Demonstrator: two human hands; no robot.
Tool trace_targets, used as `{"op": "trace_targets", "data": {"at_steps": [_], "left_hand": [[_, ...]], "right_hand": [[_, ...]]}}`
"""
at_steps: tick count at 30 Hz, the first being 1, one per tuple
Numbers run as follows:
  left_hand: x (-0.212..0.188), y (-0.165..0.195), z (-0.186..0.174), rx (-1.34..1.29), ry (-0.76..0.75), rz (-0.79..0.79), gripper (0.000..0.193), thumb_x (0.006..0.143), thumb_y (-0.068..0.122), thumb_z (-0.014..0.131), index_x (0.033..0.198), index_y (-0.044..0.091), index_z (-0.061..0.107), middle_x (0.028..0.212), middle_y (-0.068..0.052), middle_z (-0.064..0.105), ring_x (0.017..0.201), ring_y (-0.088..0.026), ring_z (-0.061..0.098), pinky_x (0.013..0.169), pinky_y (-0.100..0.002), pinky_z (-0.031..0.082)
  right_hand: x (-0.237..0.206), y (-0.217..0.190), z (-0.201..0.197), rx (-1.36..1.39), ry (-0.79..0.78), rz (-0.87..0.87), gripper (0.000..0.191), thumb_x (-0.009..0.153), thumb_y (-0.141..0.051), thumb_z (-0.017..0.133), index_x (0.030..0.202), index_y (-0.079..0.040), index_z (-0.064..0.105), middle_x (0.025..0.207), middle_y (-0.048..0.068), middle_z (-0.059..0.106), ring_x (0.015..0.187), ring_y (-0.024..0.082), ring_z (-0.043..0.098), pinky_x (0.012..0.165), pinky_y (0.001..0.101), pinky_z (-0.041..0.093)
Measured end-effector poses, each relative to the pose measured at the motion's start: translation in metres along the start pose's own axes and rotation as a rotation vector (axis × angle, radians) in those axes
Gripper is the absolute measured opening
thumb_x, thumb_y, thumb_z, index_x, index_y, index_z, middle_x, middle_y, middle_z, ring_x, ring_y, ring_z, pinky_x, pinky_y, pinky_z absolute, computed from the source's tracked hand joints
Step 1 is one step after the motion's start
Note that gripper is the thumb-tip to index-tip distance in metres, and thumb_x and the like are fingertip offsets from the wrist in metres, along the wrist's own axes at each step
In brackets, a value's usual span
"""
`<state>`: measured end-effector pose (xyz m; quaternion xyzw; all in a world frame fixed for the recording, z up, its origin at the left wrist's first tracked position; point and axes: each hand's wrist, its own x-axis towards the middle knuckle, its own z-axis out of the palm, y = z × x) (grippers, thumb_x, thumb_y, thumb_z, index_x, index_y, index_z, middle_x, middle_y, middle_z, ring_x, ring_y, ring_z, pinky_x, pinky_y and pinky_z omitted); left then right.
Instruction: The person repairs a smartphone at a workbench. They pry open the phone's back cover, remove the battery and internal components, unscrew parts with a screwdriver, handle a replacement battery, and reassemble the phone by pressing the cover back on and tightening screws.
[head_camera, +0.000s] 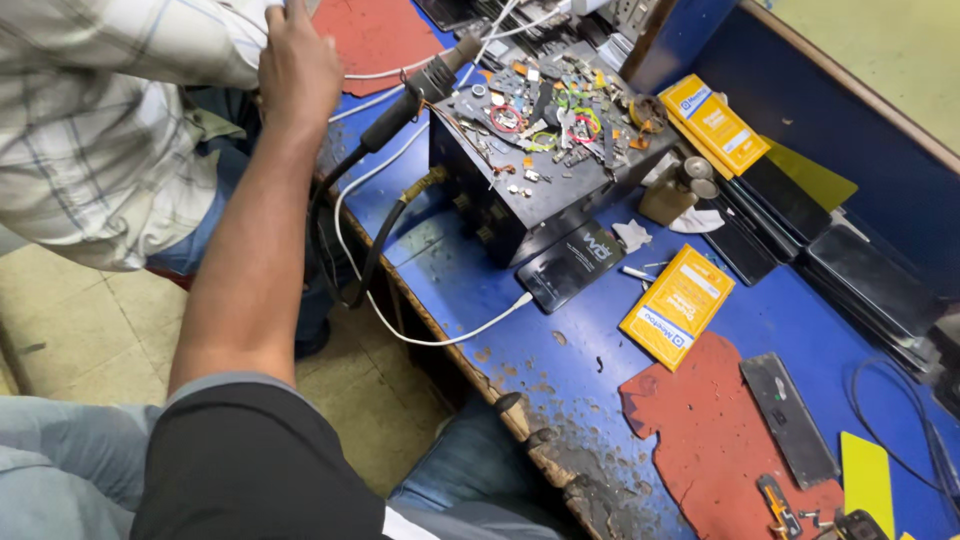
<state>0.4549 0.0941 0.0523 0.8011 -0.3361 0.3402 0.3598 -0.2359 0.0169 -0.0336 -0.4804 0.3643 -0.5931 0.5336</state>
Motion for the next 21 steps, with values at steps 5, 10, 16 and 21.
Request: {"op": "trace_targets", "data": {"at_steps": [5, 10, 16, 21], "left_hand": [[-0.041, 0.065, -0.034, -0.382, 0.146, 0.139, 0.008, 0.102, -0.008, 0.059, 0.109, -0.004, 0.063, 0.103, -0.022, 0.064, 0.094, -0.042, 0.064, 0.082, -0.050, 0.049], [-0.153, 0.138, -0.099, -0.723, 0.008, 0.259, 0.018, 0.098, -0.014, 0.061, 0.106, 0.001, 0.065, 0.094, -0.015, 0.064, 0.083, -0.031, 0.066, 0.069, -0.038, 0.054], [-0.236, 0.203, -0.106, -1.163, -0.474, 0.194, 0.024, 0.085, -0.014, 0.061, 0.102, 0.003, 0.066, 0.075, -0.009, 0.061, 0.060, -0.022, 0.061, 0.055, -0.033, 0.046], [-0.256, 0.226, -0.094, -1.142, -0.692, 0.340, 0.029, 0.083, -0.007, 0.065, 0.110, 0.003, 0.067, 0.080, -0.010, 0.064, 0.064, -0.026, 0.064, 0.057, -0.038, 0.050]], "right_hand": [[0.012, 0.001, 0.017, -0.021, 0.014, -0.022, 0.074, 0.087, -0.010, 0.082, 0.151, -0.006, 0.046, 0.141, 0.020, 0.057, 0.126, 0.031, 0.062, 0.109, 0.0507, 0.052], [-0.013, -0.010, 0.010, -0.056, 0.005, -0.069, 0.073, 0.086, -0.007, 0.082, 0.150, -0.008, 0.047, 0.143, 0.018, 0.056, 0.130, 0.030, 0.061, 0.112, 0.0508, 0.051], [-0.050, -0.026, -0.011, -0.364, -0.195, -0.217, 0.066, 0.087, -0.010, 0.085, 0.144, -0.009, 0.052, 0.144, 0.017, 0.058, 0.130, 0.028, 0.062, 0.116, 0.0455, 0.051], [-0.043, -0.062, 0.022, -1.214, -0.233, -0.331, 0.069, 0.063, -0.022, 0.094, 0.122, -0.005, 0.061, 0.134, 0.019, 0.065, 0.124, 0.028, 0.064, 0.105, 0.0387, 0.052]]}}
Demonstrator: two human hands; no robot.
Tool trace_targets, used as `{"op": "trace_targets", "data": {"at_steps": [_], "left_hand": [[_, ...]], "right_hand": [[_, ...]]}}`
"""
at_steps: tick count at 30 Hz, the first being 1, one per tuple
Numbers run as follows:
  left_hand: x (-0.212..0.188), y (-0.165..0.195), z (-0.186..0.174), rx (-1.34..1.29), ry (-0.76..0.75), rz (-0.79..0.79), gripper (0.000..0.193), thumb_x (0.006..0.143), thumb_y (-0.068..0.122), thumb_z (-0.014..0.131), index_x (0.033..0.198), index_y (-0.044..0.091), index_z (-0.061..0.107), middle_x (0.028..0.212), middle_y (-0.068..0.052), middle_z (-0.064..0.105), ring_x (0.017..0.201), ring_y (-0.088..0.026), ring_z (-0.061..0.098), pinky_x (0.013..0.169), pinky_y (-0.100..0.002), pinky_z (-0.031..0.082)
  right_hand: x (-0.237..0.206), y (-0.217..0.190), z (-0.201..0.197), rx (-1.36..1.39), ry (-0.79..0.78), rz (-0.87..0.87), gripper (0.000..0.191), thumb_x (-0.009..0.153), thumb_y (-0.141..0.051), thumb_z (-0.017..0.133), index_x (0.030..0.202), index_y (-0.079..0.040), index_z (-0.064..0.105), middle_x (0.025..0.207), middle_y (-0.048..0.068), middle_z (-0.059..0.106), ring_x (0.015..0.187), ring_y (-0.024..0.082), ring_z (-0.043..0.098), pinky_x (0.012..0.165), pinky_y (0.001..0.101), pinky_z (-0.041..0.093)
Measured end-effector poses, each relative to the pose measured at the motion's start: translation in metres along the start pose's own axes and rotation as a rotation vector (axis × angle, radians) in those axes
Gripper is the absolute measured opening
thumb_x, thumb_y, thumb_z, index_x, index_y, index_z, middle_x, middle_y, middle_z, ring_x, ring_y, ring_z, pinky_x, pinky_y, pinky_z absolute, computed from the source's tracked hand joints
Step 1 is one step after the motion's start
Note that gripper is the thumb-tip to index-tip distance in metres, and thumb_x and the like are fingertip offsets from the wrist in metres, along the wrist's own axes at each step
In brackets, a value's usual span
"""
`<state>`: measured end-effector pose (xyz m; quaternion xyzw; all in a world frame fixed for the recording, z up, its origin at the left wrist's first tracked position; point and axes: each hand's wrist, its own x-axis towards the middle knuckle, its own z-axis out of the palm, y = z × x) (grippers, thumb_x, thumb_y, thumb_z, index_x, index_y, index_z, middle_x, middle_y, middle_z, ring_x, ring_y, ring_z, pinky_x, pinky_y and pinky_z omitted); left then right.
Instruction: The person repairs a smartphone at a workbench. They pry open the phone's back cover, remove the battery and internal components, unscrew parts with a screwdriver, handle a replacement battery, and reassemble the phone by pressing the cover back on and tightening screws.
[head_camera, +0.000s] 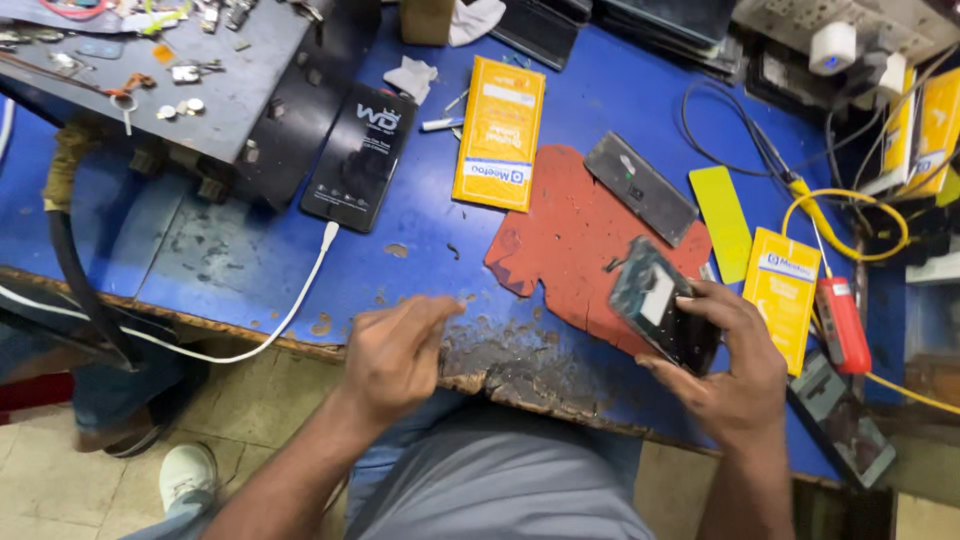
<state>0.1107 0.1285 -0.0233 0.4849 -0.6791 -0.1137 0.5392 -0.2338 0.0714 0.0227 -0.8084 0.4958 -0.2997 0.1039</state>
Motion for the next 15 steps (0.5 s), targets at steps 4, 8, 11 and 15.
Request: {"op": "trace_targets", "data": {"at_steps": [4, 8, 11, 15], "left_hand": [[0.003, 0.000, 0.007, 0.175, -0.124, 0.023, 0.034, 0.078, -0.002, 0.070, 0.112, 0.002, 0.071, 0.075, -0.009, 0.061, 0.056, -0.028, 0.061, 0.052, -0.041, 0.049], [0.003, 0.000, 0.005, 0.159, -0.137, 0.018, 0.031, 0.081, 0.000, 0.071, 0.111, 0.004, 0.071, 0.075, -0.008, 0.059, 0.058, -0.026, 0.061, 0.054, -0.040, 0.049], [0.005, 0.000, 0.007, 0.172, -0.148, 0.031, 0.028, 0.080, 0.002, 0.073, 0.108, 0.005, 0.072, 0.074, -0.008, 0.059, 0.057, -0.027, 0.060, 0.053, -0.040, 0.049], [0.008, 0.000, 0.004, 0.184, -0.206, 0.041, 0.029, 0.077, 0.003, 0.074, 0.106, 0.005, 0.074, 0.072, -0.008, 0.059, 0.056, -0.027, 0.060, 0.052, -0.041, 0.049]], "right_hand": [[-0.005, 0.001, -0.021, -0.140, -0.125, 0.011, 0.071, 0.057, -0.024, 0.095, 0.118, -0.004, 0.064, 0.131, 0.018, 0.067, 0.122, 0.030, 0.064, 0.104, 0.0415, 0.052], [-0.026, 0.019, -0.031, 0.727, -0.111, 0.278, 0.070, 0.088, -0.035, 0.088, 0.141, -0.001, 0.055, 0.143, 0.021, 0.061, 0.133, 0.032, 0.061, 0.117, 0.0455, 0.047], [-0.043, 0.019, -0.023, 1.212, -0.034, 0.398, 0.082, 0.095, -0.048, 0.076, 0.154, 0.001, 0.048, 0.137, 0.027, 0.061, 0.117, 0.039, 0.066, 0.097, 0.0529, 0.056], [-0.049, 0.007, 0.008, 1.599, -0.037, 0.564, 0.084, 0.101, -0.061, 0.058, 0.154, 0.002, 0.046, 0.137, 0.032, 0.060, 0.116, 0.044, 0.066, 0.094, 0.0586, 0.056]]}}
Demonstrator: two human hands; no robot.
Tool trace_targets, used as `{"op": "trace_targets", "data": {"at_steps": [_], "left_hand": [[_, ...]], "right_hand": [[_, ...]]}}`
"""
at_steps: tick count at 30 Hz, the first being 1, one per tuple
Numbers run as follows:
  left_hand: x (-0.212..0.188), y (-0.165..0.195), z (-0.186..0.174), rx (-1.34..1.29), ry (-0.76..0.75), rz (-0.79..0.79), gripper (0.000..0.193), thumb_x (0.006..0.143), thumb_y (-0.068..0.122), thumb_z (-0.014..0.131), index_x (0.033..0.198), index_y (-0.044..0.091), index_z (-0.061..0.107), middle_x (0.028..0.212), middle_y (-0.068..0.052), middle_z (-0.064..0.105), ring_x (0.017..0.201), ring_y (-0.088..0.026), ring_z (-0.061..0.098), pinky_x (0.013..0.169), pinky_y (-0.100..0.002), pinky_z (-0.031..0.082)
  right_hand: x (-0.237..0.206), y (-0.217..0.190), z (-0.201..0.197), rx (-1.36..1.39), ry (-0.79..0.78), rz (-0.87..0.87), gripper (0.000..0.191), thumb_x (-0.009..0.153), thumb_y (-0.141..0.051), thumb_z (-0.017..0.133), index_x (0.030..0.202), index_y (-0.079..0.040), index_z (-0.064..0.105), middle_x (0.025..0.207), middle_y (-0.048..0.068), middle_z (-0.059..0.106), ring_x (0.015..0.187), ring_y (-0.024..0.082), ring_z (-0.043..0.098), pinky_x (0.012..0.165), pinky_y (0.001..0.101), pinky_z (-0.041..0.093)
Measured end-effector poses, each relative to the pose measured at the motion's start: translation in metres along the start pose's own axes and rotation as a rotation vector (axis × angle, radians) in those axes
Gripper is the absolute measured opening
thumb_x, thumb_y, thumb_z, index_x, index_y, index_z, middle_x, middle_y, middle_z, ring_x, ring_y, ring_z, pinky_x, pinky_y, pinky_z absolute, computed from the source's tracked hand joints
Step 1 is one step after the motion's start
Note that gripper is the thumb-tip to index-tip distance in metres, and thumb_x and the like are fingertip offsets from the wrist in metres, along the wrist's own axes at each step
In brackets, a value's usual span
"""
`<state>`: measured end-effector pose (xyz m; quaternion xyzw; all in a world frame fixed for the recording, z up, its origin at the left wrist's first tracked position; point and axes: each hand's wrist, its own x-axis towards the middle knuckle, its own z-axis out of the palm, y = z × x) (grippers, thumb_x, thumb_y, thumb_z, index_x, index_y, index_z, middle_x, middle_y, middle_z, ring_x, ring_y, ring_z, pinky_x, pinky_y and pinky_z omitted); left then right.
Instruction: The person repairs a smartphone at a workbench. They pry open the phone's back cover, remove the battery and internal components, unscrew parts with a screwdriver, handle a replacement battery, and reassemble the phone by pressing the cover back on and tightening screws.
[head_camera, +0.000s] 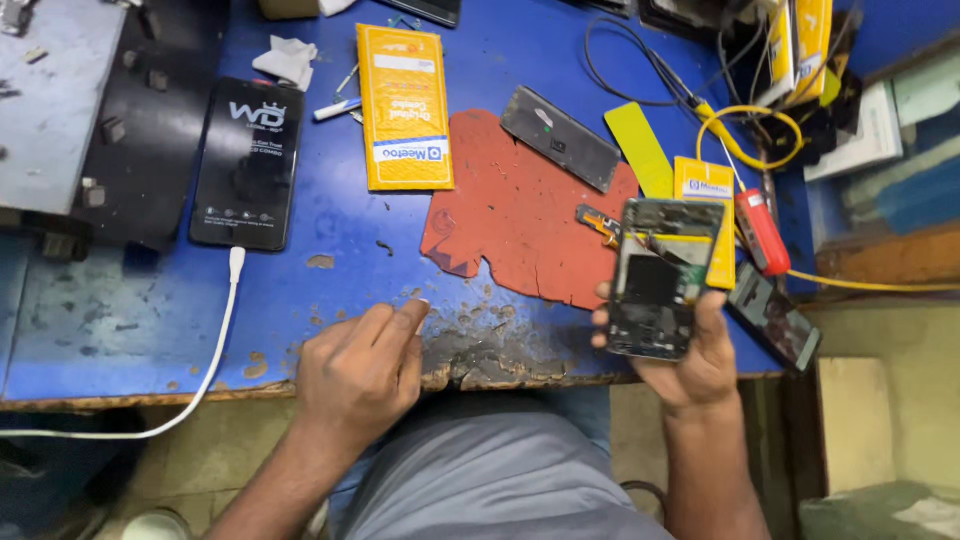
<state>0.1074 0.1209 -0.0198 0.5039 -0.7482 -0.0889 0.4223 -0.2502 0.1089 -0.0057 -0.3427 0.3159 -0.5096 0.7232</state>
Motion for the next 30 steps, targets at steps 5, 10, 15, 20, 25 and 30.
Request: {"op": "trace_targets", "data": {"at_steps": [5, 10, 15, 20, 25, 30], "left_hand": [[0.000, 0.000, -0.004, -0.047, -0.003, -0.003, 0.026, 0.079, 0.002, 0.073, 0.106, 0.004, 0.072, 0.079, -0.008, 0.062, 0.061, -0.026, 0.062, 0.056, -0.040, 0.050], [0.001, -0.001, -0.006, -0.066, -0.019, 0.004, 0.025, 0.081, 0.001, 0.073, 0.106, 0.004, 0.071, 0.078, -0.008, 0.061, 0.061, -0.027, 0.061, 0.057, -0.041, 0.049], [0.002, -0.001, -0.008, -0.084, -0.028, -0.005, 0.023, 0.081, 0.001, 0.073, 0.104, 0.003, 0.073, 0.075, -0.009, 0.059, 0.058, -0.028, 0.058, 0.054, -0.042, 0.047], [0.001, -0.003, -0.006, -0.070, -0.001, 0.011, 0.019, 0.084, 0.003, 0.074, 0.103, 0.003, 0.073, 0.075, -0.010, 0.059, 0.058, -0.028, 0.058, 0.055, -0.041, 0.047], [0.002, -0.002, 0.000, -0.044, 0.028, 0.013, 0.018, 0.084, 0.006, 0.073, 0.102, 0.002, 0.073, 0.076, -0.010, 0.060, 0.059, -0.029, 0.060, 0.055, -0.041, 0.048], [0.004, -0.002, -0.001, -0.023, 0.014, 0.005, 0.018, 0.086, 0.008, 0.074, 0.104, 0.002, 0.073, 0.076, -0.010, 0.060, 0.060, -0.029, 0.061, 0.056, -0.041, 0.049]], "right_hand": [[-0.002, 0.032, 0.019, 0.271, -0.004, 0.055, 0.077, 0.107, -0.060, 0.051, 0.155, 0.000, 0.048, 0.138, 0.035, 0.061, 0.113, 0.046, 0.067, 0.088, 0.0597, 0.058], [-0.012, 0.043, 0.033, 0.284, 0.040, 0.054, 0.078, 0.108, -0.061, 0.048, 0.155, 0.002, 0.048, 0.138, 0.035, 0.060, 0.112, 0.046, 0.067, 0.087, 0.0587, 0.059], [-0.024, 0.050, 0.046, 0.285, 0.052, 0.056, 0.079, 0.107, -0.061, 0.049, 0.154, 0.002, 0.047, 0.139, 0.035, 0.059, 0.113, 0.047, 0.066, 0.086, 0.0592, 0.059], [-0.031, 0.050, 0.057, 0.286, 0.063, 0.066, 0.081, 0.106, -0.062, 0.049, 0.155, 0.003, 0.045, 0.140, 0.036, 0.057, 0.114, 0.048, 0.066, 0.088, 0.0606, 0.059], [-0.027, 0.045, 0.066, 0.197, 0.093, 0.062, 0.081, 0.106, -0.062, 0.047, 0.155, 0.003, 0.044, 0.141, 0.037, 0.056, 0.113, 0.047, 0.066, 0.088, 0.0605, 0.058], [-0.022, 0.042, 0.079, 0.116, 0.105, 0.038, 0.081, 0.107, -0.060, 0.046, 0.156, 0.004, 0.044, 0.141, 0.036, 0.057, 0.113, 0.046, 0.066, 0.090, 0.0599, 0.058]]}}
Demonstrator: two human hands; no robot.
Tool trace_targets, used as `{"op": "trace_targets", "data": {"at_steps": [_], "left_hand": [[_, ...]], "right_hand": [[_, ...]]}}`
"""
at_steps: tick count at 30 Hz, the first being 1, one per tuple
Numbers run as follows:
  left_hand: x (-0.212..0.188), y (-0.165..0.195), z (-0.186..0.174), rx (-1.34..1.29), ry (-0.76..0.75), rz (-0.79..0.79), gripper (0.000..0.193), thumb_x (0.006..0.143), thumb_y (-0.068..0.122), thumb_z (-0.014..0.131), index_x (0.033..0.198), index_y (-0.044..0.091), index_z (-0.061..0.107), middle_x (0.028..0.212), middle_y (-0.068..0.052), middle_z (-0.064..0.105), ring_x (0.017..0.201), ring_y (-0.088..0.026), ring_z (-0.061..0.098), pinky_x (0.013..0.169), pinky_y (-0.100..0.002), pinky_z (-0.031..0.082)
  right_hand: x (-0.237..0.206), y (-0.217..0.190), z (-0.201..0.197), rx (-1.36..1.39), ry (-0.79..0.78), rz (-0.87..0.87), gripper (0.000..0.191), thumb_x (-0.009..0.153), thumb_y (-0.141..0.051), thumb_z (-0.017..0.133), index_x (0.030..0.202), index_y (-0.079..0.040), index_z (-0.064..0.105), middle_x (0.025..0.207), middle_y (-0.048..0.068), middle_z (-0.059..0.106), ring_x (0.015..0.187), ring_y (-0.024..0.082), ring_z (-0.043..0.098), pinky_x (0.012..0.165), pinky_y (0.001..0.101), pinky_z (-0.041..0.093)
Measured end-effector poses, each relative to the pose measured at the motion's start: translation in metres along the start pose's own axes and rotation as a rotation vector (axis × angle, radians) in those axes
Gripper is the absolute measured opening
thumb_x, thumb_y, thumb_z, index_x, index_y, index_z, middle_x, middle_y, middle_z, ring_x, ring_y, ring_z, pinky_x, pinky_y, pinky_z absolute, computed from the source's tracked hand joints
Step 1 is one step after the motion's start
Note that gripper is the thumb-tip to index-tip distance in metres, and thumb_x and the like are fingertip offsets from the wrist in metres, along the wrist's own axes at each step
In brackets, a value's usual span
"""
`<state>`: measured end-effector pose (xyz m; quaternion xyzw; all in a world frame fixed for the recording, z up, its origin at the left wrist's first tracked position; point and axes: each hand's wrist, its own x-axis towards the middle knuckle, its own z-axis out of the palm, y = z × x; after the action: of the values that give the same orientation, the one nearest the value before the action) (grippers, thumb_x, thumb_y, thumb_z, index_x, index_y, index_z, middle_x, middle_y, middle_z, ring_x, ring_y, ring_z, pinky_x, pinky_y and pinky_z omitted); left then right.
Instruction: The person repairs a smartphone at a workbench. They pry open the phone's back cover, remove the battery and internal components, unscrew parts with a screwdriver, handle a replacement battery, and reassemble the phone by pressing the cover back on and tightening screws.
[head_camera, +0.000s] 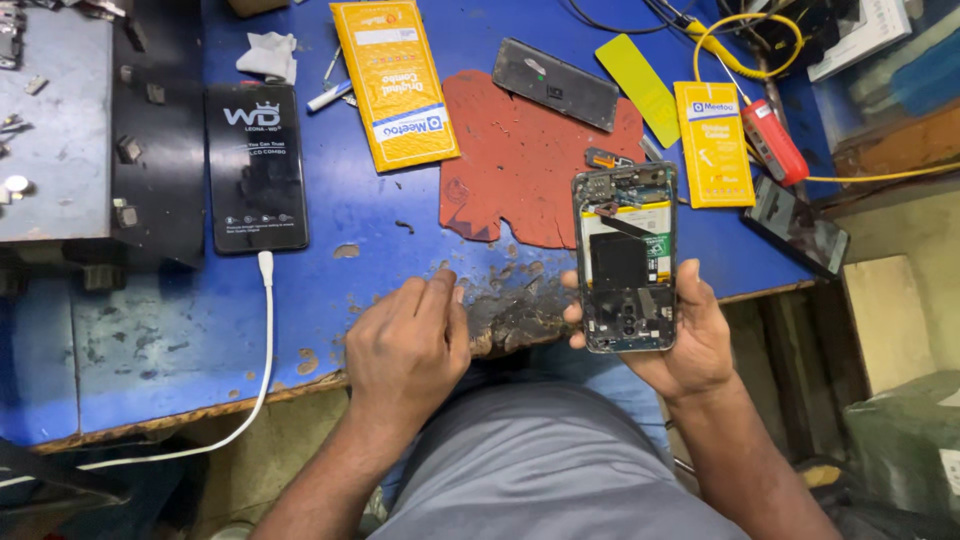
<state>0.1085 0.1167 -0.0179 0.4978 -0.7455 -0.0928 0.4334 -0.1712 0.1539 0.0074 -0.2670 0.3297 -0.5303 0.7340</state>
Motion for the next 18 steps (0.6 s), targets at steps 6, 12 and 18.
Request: {"op": "trace_targets", "data": {"at_steps": [6, 12, 18], "left_hand": [[0.000, 0.001, 0.001, 0.043, -0.032, -0.027, 0.019, 0.087, 0.009, 0.074, 0.105, 0.004, 0.073, 0.076, -0.009, 0.061, 0.061, -0.029, 0.061, 0.056, -0.042, 0.049], [-0.002, 0.000, 0.002, 0.011, 0.001, -0.065, 0.018, 0.091, 0.008, 0.072, 0.108, 0.004, 0.072, 0.080, -0.010, 0.064, 0.065, -0.029, 0.064, 0.058, -0.042, 0.050], [0.001, -0.003, -0.012, -0.381, 0.141, -0.081, 0.018, 0.098, -0.002, 0.068, 0.115, 0.004, 0.067, 0.096, -0.012, 0.069, 0.081, -0.028, 0.069, 0.071, -0.036, 0.055]], "right_hand": [[0.002, -0.006, 0.012, -0.057, -0.044, -0.030, 0.072, 0.104, -0.048, 0.056, 0.153, 0.004, 0.046, 0.141, 0.034, 0.059, 0.115, 0.044, 0.067, 0.093, 0.0578, 0.057], [0.005, -0.018, 0.020, -0.477, 0.020, -0.070, 0.050, 0.098, -0.010, 0.064, 0.144, 0.005, 0.052, 0.127, 0.021, 0.065, 0.112, 0.027, 0.069, 0.098, 0.0422, 0.057], [-0.003, -0.020, 0.039, -1.326, 0.128, -0.037, 0.026, 0.094, -0.012, 0.070, 0.117, -0.001, 0.072, 0.079, 0.009, 0.075, 0.068, 0.010, 0.061, 0.060, 0.0274, 0.053]]}}
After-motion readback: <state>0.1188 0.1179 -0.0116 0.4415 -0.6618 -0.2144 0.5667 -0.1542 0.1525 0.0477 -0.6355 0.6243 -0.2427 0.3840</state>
